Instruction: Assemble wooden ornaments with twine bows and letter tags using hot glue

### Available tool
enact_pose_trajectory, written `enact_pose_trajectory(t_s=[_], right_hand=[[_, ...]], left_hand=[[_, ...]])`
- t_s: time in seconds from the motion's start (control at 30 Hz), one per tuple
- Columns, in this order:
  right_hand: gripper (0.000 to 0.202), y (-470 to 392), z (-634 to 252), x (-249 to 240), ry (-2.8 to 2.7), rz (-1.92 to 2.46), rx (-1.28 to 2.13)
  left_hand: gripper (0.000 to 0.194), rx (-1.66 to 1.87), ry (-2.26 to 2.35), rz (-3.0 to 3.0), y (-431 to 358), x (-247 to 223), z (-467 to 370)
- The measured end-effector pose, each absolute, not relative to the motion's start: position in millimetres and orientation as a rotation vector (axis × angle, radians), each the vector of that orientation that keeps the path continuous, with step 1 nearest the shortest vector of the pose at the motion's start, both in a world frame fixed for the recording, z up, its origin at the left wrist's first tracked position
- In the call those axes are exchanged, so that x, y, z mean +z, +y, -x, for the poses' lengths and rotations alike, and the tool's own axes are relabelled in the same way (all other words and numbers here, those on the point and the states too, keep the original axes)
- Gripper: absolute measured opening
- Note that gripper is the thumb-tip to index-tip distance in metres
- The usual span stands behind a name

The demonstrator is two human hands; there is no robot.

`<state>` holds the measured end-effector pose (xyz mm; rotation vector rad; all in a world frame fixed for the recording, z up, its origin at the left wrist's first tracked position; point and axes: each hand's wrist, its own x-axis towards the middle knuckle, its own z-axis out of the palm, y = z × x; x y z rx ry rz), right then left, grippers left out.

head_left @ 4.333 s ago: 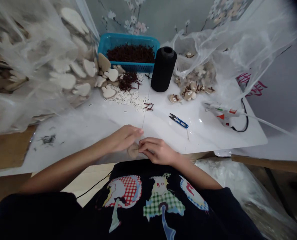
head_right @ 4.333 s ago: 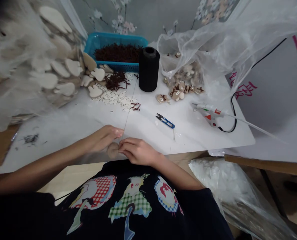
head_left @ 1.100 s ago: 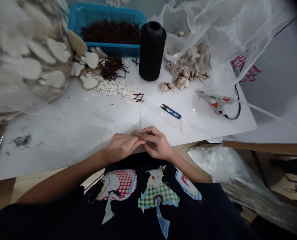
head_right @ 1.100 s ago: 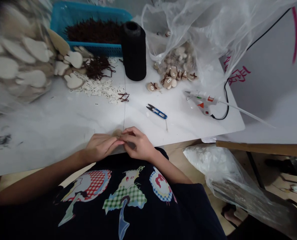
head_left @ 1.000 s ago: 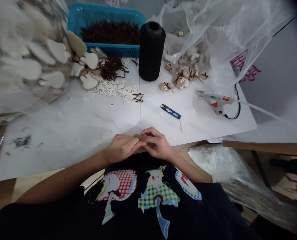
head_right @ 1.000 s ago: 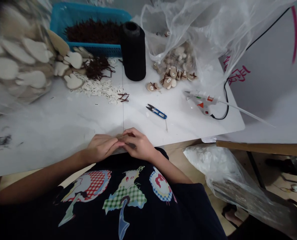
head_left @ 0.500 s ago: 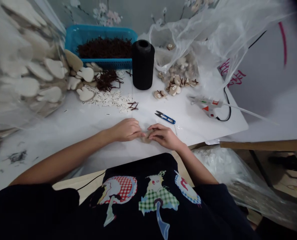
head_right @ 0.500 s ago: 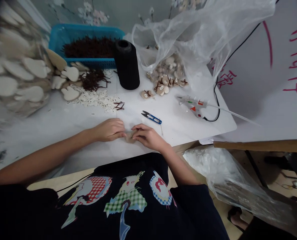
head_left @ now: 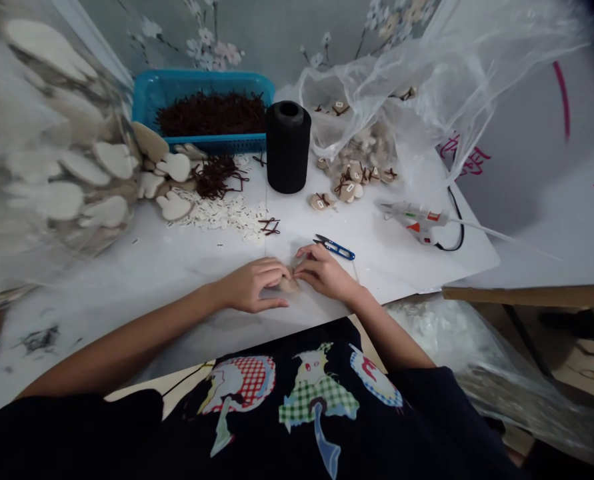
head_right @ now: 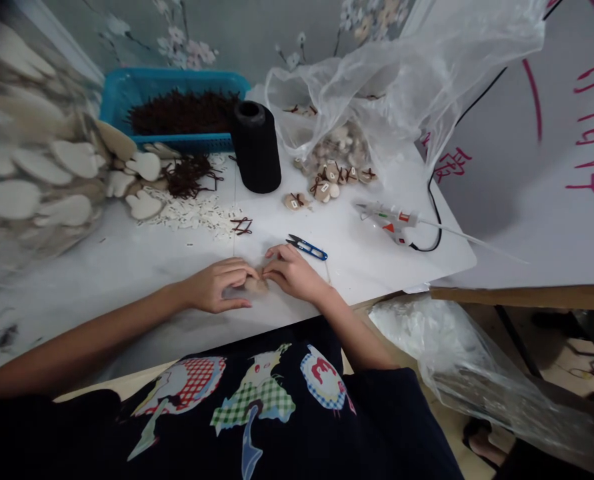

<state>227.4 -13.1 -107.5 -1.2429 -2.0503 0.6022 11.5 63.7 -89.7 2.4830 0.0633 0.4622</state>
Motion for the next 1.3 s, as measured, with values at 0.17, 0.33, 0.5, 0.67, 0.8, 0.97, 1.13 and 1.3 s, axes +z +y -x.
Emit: enact_pose_trajectory(t_s=[0.17, 0.33, 0.5, 0.67, 0.8, 0.97, 1.13, 1.3], right_hand=[[0.017, -20.5, -217.1, -101.6, -1.726, 1.324, 0.935], [0.017, -21.0, -210.6, -95.0, -1.694, 1.306, 1.140], [0.013, -17.6, -208.5, -95.9, -1.779, 1.338, 1.103], [0.013, -19.3, -209.3, -100.0, -1.864, 1.372, 1.014], [0.013, -21.1, -208.3, -102.4, -1.904, 1.373, 0.959], [0.016, -24.2, -205.6, -105.6, -1.951, 1.368, 0.849], [0.017, -25.8, -205.4, -107.3, -1.979, 1.383, 0.807], [0.018, -27.1, -206.1, -108.3, -1.980, 1.390, 0.799]], left_hand=[[0.028, 0.545, -0.057, -2.636, 64.7, -89.6, -9.2], [0.023, 0.565, -0.078, -2.700, 63.0, -91.3, -3.7], [0.031, 0.551, 0.073, -2.644, 63.6, -95.8, 3.4], [0.042, 0.531, 0.265, -2.650, 68.2, -98.8, 9.3], [0.039, 0.599, 0.342, -2.721, 67.2, -94.5, 9.5], [0.027, 0.921, 0.165, -3.160, 65.6, -87.0, 7.3], [0.026, 1.016, -0.013, -3.271, 68.0, -84.7, 4.6], [0.026, 1.051, -0.077, -3.255, 66.9, -84.0, 2.8]])
